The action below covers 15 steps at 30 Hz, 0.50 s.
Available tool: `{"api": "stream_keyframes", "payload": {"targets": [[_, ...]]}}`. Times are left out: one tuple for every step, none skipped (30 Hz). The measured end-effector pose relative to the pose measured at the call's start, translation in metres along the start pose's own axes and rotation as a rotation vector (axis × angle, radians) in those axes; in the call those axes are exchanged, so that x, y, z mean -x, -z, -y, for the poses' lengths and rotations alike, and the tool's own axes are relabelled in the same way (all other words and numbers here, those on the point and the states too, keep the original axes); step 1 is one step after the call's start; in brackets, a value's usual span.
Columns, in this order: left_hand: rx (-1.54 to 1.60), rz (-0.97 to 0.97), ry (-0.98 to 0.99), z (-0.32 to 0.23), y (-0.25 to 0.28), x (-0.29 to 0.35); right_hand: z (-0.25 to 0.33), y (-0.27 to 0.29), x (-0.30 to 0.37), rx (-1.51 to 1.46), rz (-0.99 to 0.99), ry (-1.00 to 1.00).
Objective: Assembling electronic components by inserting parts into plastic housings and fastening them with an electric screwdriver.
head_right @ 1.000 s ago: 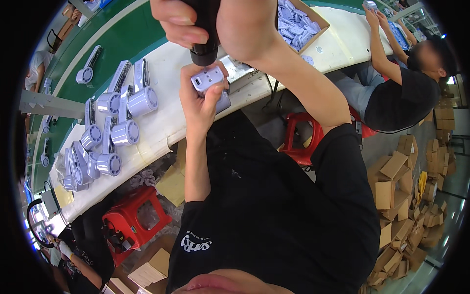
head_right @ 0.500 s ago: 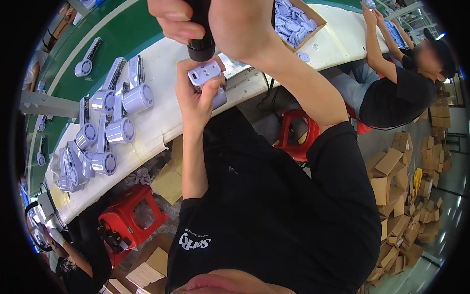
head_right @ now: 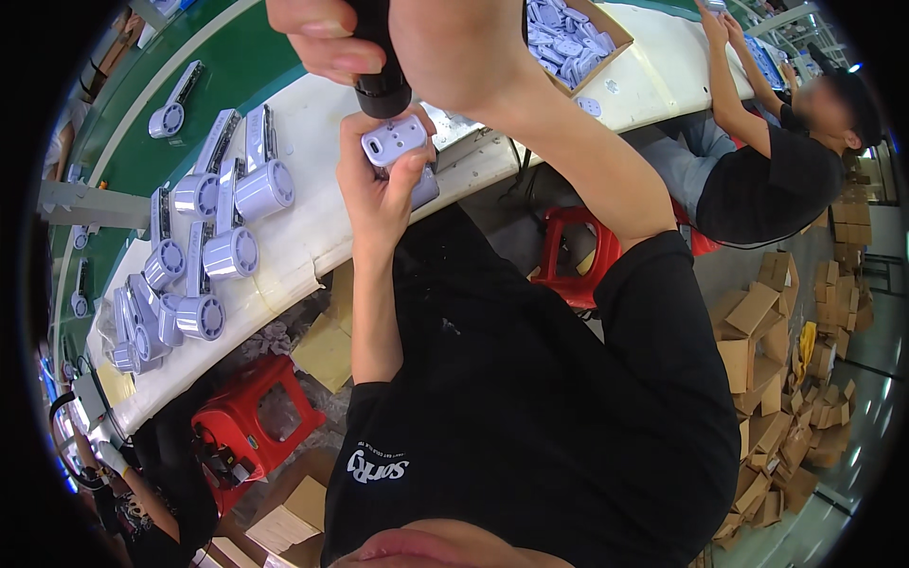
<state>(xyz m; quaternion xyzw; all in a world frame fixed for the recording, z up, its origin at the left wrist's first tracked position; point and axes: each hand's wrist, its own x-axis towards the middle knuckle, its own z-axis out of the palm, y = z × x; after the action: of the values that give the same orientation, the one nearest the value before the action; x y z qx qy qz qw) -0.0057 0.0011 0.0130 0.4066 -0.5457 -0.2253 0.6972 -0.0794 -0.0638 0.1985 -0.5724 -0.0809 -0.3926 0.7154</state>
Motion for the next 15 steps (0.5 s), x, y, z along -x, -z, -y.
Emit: {"api": "stream_keyframes", "payload": {"targets": [[-0.003,-0.002,0.000,0.000,0.001,0.000,-0.001,0.000,0.000,-0.006,0.000,-0.002],[0.007,0.000,0.008,-0.001,0.001,0.000,-0.001,0.000,0.000,-0.006,0.004,-0.001],[0.017,0.000,0.016,-0.001,0.000,0.000,0.000,0.000,-0.001,-0.009,0.002,0.000],[0.017,0.001,0.016,0.000,0.000,0.001,0.000,0.000,0.000,-0.010,0.002,0.000],[0.029,-0.016,0.030,0.000,-0.001,0.000,0.001,0.000,0.000,-0.011,0.004,0.000],[0.042,-0.034,0.044,0.001,-0.001,0.000,0.001,0.001,0.000,-0.009,0.003,-0.001],[0.044,-0.033,0.043,0.001,-0.002,0.001,0.002,0.001,0.000,-0.010,0.005,-0.002],[0.051,-0.029,0.046,0.001,-0.003,0.000,0.001,0.000,0.002,-0.009,0.002,-0.004],[0.059,-0.026,0.049,0.000,-0.004,0.000,0.001,0.000,0.003,-0.009,0.002,-0.005],[0.062,-0.024,0.048,0.000,-0.005,0.000,0.002,0.000,0.004,-0.007,-0.001,-0.008],[0.049,-0.034,0.040,0.001,-0.002,0.002,-0.002,-0.001,0.004,-0.019,0.005,-0.009],[0.035,-0.044,0.032,0.001,0.001,0.004,-0.005,-0.001,0.003,-0.035,0.012,-0.009],[0.022,-0.050,0.037,0.002,0.005,0.007,-0.010,-0.002,0.004,-0.052,0.016,-0.013],[0.032,-0.046,0.027,0.002,0.001,0.005,-0.005,-0.001,0.002,-0.045,0.017,-0.010],[0.042,-0.042,0.019,0.002,-0.002,0.004,-0.002,-0.001,0.003,-0.037,0.013,-0.008]]}}
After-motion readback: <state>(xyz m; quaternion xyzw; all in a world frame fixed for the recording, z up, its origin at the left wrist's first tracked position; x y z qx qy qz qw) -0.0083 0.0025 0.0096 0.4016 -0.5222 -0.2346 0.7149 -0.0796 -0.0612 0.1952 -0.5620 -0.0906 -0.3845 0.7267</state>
